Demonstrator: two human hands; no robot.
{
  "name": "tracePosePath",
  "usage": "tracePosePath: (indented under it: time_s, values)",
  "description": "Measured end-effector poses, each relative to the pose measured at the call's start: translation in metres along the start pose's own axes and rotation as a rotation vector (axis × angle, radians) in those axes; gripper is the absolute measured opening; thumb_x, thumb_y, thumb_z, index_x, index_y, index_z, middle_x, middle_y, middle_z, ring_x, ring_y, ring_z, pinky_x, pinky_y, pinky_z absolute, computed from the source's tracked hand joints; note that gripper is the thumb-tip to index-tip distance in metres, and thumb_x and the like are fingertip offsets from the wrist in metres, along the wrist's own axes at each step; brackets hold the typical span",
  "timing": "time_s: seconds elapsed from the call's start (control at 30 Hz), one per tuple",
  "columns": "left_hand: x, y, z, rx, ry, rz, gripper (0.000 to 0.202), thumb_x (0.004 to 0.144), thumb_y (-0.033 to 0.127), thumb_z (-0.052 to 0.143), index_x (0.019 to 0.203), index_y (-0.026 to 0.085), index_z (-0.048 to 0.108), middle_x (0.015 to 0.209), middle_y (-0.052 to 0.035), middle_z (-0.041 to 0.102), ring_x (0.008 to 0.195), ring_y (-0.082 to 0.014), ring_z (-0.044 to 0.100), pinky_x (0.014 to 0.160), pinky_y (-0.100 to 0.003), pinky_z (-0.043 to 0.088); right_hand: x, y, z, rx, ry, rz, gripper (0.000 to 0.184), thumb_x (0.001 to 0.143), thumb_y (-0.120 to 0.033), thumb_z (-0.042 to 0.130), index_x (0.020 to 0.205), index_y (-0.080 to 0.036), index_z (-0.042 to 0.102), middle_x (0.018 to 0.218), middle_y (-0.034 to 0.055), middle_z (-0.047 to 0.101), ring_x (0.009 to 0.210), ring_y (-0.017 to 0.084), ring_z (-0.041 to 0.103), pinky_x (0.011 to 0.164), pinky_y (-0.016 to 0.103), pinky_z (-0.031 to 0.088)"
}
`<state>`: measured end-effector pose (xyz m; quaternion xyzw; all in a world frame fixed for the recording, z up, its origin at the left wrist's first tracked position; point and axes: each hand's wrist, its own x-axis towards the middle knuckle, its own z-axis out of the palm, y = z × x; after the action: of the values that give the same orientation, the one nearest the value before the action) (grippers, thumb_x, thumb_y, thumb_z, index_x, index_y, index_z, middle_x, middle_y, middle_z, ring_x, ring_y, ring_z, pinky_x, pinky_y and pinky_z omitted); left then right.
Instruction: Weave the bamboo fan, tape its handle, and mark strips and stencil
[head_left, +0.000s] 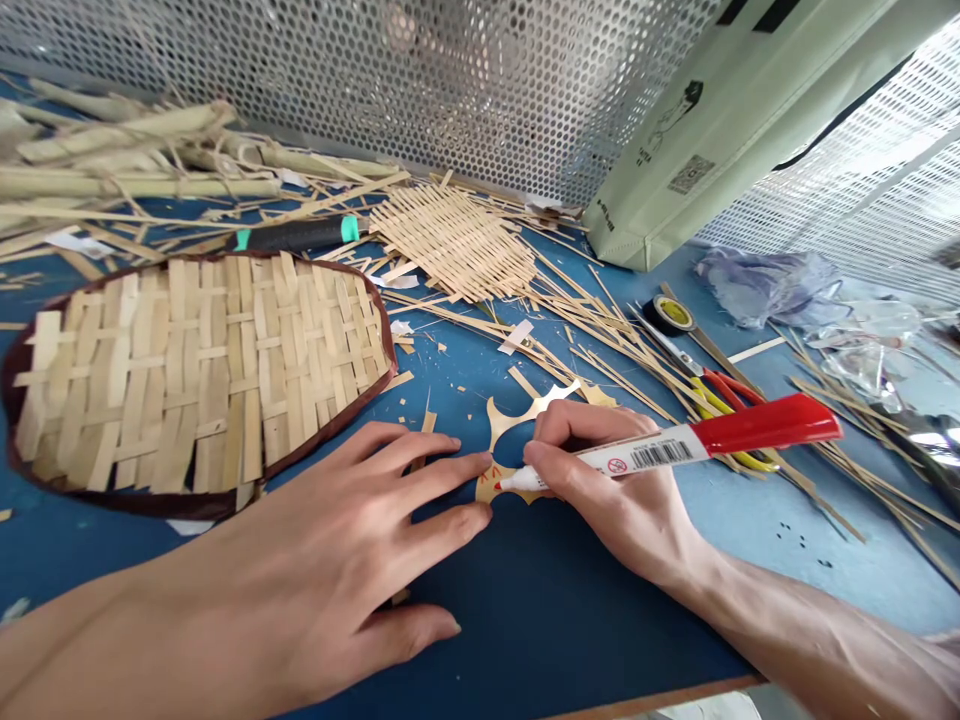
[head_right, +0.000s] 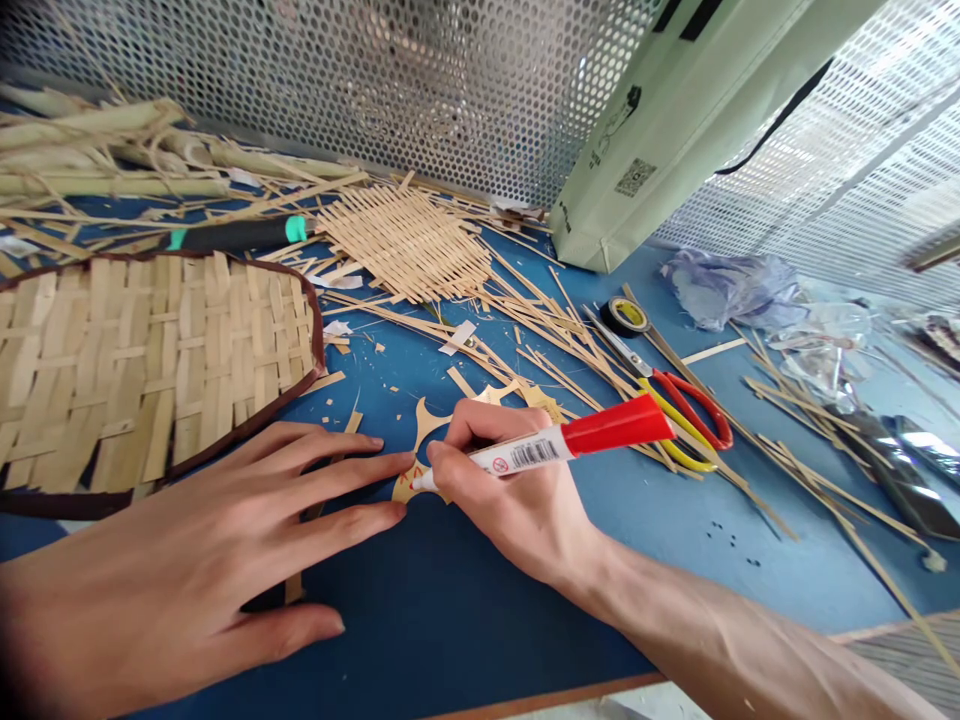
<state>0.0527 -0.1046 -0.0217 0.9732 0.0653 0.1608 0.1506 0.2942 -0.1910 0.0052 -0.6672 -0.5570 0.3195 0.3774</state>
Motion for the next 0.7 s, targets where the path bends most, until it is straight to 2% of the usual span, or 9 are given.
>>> tracePosePath:
  time_s: [0.17, 0.33, 0.7]
  values:
    - [-0.0013, -0.0016, 0.0, 0.017, -0.019, 0.007, 0.042, 0.106, 0.057, 0.06, 0.138, 0.033, 0.07, 0.156, 0.0024, 0.068, 0.137, -0.0279, 0.063, 0.107, -0.05, 0.049, 0.0003, 0.0012, 0.0007, -0.011, -0.028, -0.001, 0.033, 0.088, -0.033, 0.07, 0.059, -0.021, 0.058, 0.055, -0.0029, 0.057, 0.05, 0.011, 0.044, 0.05, 0.027, 0.033]
    - [-0.002, -0.0018, -0.0005, 0.026, -0.029, 0.018, 0.043, 0.108, 0.057, 0.055, 0.139, 0.032, 0.07, 0.157, -0.0003, 0.067, 0.138, -0.0301, 0.063, 0.106, -0.052, 0.051, 0.0018, -0.0002, 0.0017, -0.014, -0.049, -0.015, 0.032, 0.089, -0.031, 0.069, 0.06, -0.021, 0.059, 0.053, -0.0047, 0.054, 0.048, 0.01, 0.04, 0.049, 0.025, 0.031]
    - [0.0019, -0.0014, -0.0012, 0.033, 0.007, 0.031, 0.04, 0.106, 0.054, 0.058, 0.136, 0.03, 0.072, 0.154, 0.0006, 0.07, 0.135, -0.0282, 0.065, 0.106, -0.048, 0.052, 0.0012, 0.0005, 0.0023, -0.01, -0.033, 0.027, 0.031, 0.087, -0.032, 0.07, 0.06, -0.022, 0.059, 0.053, -0.004, 0.055, 0.05, 0.011, 0.041, 0.048, 0.025, 0.032]
